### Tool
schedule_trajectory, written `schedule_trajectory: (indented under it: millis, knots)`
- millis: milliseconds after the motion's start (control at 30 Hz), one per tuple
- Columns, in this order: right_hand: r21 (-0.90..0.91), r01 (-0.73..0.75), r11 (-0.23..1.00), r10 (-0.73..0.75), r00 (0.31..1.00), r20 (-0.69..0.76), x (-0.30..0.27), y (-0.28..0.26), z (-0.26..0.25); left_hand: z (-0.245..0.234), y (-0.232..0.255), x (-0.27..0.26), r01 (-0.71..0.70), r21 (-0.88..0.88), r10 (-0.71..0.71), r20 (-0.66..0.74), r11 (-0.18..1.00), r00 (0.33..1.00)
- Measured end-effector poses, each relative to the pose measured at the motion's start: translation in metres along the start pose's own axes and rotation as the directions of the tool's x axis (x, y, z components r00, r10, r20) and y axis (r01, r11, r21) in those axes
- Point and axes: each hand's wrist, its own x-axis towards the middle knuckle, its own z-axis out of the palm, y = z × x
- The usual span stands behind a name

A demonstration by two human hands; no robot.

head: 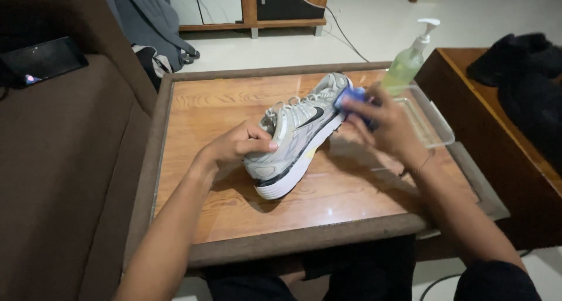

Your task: The person cleans a white sneaker on a wooden table using a pink cloth and a blue eraser. They alternate between wiping the shoe with the cloth and scrubbing it with the eraser, focusing on the upper and side panels.

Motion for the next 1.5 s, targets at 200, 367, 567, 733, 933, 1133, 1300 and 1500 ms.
schedule_trajectory:
  millis: [200, 367, 567, 733, 933, 1133, 1300, 1500]
  knots:
    - [0.169, -0.017, 0.985, 0.014, 1.000, 0.016, -0.006, 0.004, 0.007, -0.002, 0.006, -0.001, -0.001, 0.057, -0.001, 0.047, 0.998, 0.999]
    - [0.108, -0.029, 0.994, 0.030, 0.999, -0.011, -0.015, 0.009, 0.011, 0.002, 0.007, -0.002, -0.003, 0.016, 0.003, 0.010, 1.000, 1.000]
    - [0.182, -0.034, 0.983, 0.028, 0.999, 0.034, -0.016, 0.007, 0.014, -0.001, -0.002, -0.001, 0.000, 0.007, 0.000, -0.010, 1.000, 1.000]
    - [0.146, -0.024, 0.989, 0.022, 1.000, 0.021, -0.011, 0.004, 0.013, 0.009, 0.007, -0.007, 0.005, 0.010, -0.005, -0.033, 1.000, 0.999]
    - [0.140, 0.016, 0.990, -0.020, 0.999, 0.025, -0.013, 0.001, 0.014, 0.011, -0.003, -0.006, -0.015, -0.065, 0.008, -0.100, 0.998, 0.995]
    - [0.172, 0.036, 0.984, -0.039, 0.999, 0.018, -0.009, -0.003, 0.009, 0.011, -0.003, -0.005, 0.015, -0.069, -0.022, -0.101, 0.998, 0.995]
    - [0.157, 0.002, 0.988, -0.006, 1.000, 0.028, -0.006, -0.014, 0.001, 0.008, -0.005, -0.001, 0.000, -0.030, -0.003, -0.090, 1.000, 0.996]
    - [0.174, -0.001, 0.985, -0.010, 0.998, 0.063, -0.009, -0.007, 0.003, 0.003, -0.010, 0.001, 0.028, -0.050, -0.032, -0.079, 0.998, 0.996]
